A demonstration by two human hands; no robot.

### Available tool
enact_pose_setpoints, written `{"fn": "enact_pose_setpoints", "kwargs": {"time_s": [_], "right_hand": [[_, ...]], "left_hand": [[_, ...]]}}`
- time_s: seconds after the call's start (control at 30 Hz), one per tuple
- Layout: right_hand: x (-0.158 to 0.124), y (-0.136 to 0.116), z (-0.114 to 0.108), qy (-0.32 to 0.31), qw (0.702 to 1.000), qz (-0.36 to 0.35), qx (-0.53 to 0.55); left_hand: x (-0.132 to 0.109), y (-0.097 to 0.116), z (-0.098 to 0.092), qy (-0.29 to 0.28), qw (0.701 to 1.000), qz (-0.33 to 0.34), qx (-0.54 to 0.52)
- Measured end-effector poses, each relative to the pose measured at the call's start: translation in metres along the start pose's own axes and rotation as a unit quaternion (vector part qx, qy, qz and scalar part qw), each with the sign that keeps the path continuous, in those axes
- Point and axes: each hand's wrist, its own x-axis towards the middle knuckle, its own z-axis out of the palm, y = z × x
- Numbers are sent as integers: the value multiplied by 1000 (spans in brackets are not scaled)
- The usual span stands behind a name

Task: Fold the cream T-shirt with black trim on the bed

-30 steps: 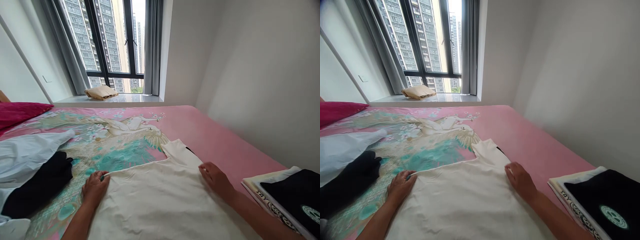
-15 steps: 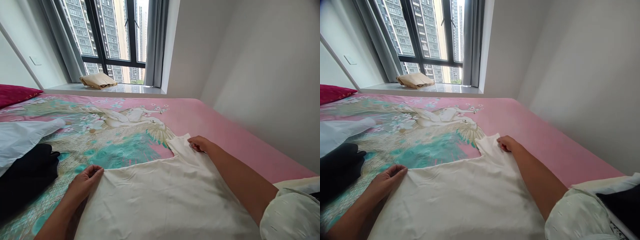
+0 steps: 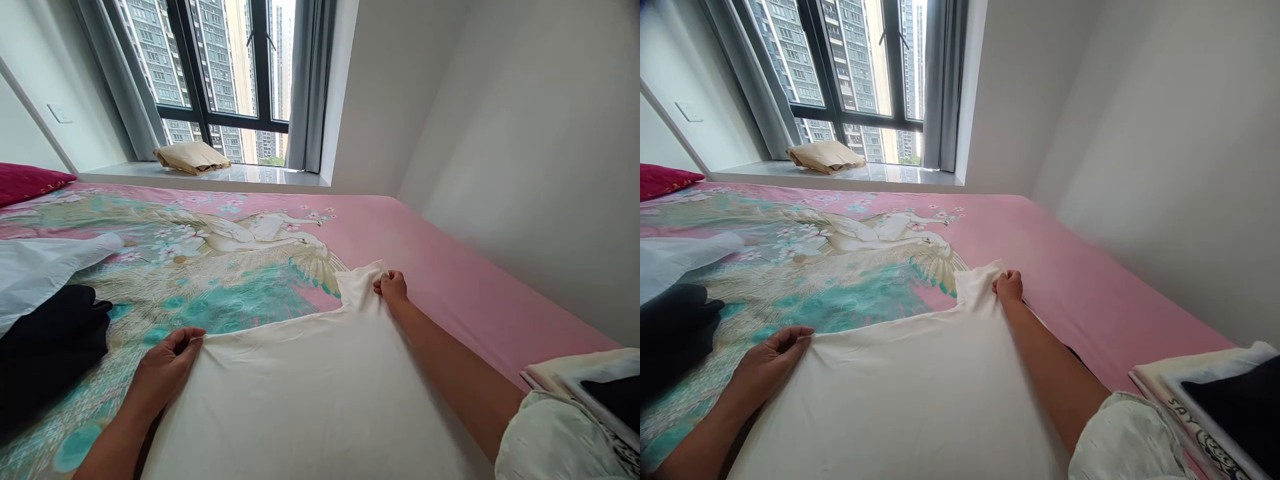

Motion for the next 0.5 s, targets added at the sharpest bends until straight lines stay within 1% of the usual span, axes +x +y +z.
{"fn": "enact_pose_setpoints", "kwargs": {"time_s": [0.07,0.13,0.2,0.23,0.27,0.3,0.37,0.43,0.5], "right_hand": [[-10,-2,-2,32,999,-36,-26],[-22,-9,-2,44,991,-109,-58],[-36,-16,3,11,977,-195,-84],[-41,-20,8,-19,969,-226,-101],[-46,-23,15,-53,961,-239,-131],[-48,-25,22,-85,954,-234,-170],[-46,-31,36,-126,938,-199,-252],[-40,-36,45,-139,930,-167,-297],[-39,-40,47,-131,935,-166,-284]], "left_hand": [[-2,2,0,1,1000,3,25],[-3,3,0,4,999,7,36],[-3,4,-1,7,999,10,41],[-3,4,0,8,999,14,41],[-2,3,0,9,999,17,39],[-2,3,0,9,999,20,36],[-2,2,1,3,999,27,32],[-3,0,2,-1,999,28,29],[-4,-1,2,0,999,24,24]]}}
